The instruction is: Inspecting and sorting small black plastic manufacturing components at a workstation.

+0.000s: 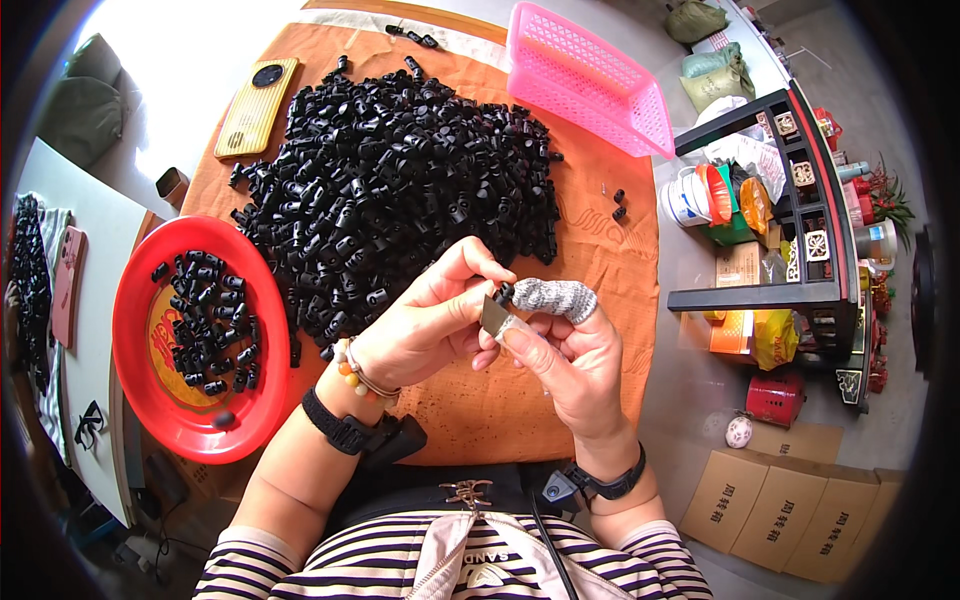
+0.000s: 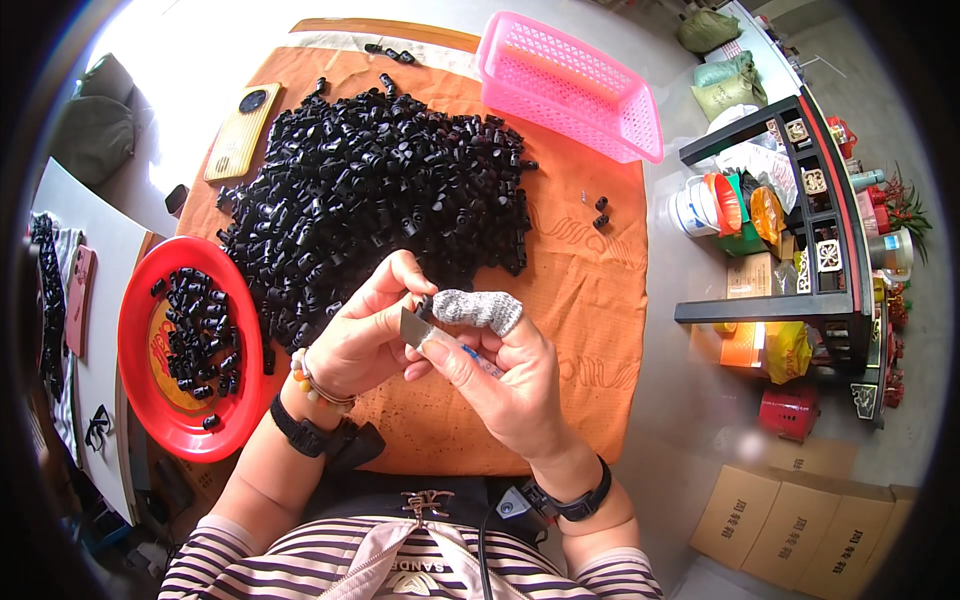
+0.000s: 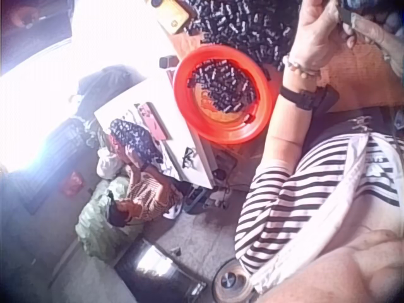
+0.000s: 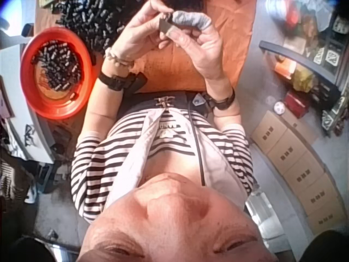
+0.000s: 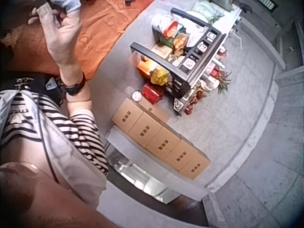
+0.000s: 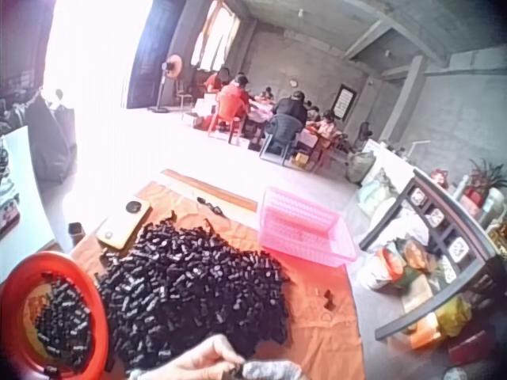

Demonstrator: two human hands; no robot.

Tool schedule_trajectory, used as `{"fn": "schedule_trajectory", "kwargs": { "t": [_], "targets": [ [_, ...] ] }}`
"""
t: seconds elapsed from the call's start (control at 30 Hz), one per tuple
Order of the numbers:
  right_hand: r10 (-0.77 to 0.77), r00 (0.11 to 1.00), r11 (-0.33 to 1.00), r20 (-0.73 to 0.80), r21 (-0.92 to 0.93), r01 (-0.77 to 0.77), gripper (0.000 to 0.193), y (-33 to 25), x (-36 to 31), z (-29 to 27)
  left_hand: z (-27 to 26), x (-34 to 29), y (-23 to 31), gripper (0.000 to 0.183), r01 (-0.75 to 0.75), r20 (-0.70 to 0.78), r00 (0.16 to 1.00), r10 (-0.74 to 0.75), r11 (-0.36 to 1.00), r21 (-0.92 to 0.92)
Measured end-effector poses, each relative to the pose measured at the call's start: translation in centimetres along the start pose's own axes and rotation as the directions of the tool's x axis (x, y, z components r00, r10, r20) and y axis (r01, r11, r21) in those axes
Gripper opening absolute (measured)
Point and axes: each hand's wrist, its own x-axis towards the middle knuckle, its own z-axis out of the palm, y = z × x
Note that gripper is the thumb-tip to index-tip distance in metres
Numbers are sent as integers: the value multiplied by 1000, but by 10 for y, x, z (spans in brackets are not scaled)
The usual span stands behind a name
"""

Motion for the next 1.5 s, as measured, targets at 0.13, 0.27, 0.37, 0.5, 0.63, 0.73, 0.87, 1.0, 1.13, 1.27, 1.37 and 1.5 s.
{"fn": "schedule_trajectory", "kwargs": {
  "t": [0.13, 0.27, 0.37, 0.5, 0.63, 0.73, 0.87, 1.0, 1.13, 1.27, 1.37, 1.5],
  "targets": [
    [-12, 999, 1000, 34, -9, 12, 24, 1, 1, -4, 1, -1, 0, 15, 11, -11, 1000, -11, 1000, 0],
    [-10, 999, 999, 45, -34, 12, 24, -3, 0, -6, 1, -1, -2, 17, 29, -4, 1000, -29, 999, -18],
    [-2, 999, 999, 35, -38, 3, 24, -5, -1, -4, 1, 0, -1, 17, 35, 12, 999, -34, 999, -23],
    [6, 1000, 1000, 21, -17, -6, 26, -4, -1, -1, 0, 1, -2, 18, 23, 18, 1000, -23, 999, -36],
    [18, 999, 1000, 46, 2, -18, 26, -4, -1, -2, -1, 1, -3, 18, 15, 38, 999, -14, 1000, -23],
    [29, 999, 1000, 44, 10, -30, 26, -4, -1, -1, -1, 0, -3, 18, 25, 32, 999, -24, 999, -21],
    [29, 999, 1000, 43, -8, -29, 26, -6, -1, 1, -1, 0, -3, 18, 22, 36, 999, -21, 999, -36],
    [33, 998, 999, 44, -24, -32, 26, -9, -1, 2, -2, -1, -2, 18, 32, 39, 999, -31, 999, -38],
    [51, 998, 998, 40, -28, -50, 26, -10, -1, 1, -4, -1, -2, 18, 37, 45, 998, -36, 999, -33],
    [46, 998, 999, 50, -4, -46, 25, -10, 0, 0, -5, -1, -3, 19, 37, 55, 998, -34, 998, -45],
    [34, 998, 999, 50, 4, -34, 24, -10, 0, -1, -5, 0, -4, 19, 35, 63, 998, -31, 998, -56],
    [10, 998, 1000, 56, 10, -10, 22, -10, 0, -2, -4, -1, -3, 18, 36, 51, 998, -33, 998, -53]
  ]
}}
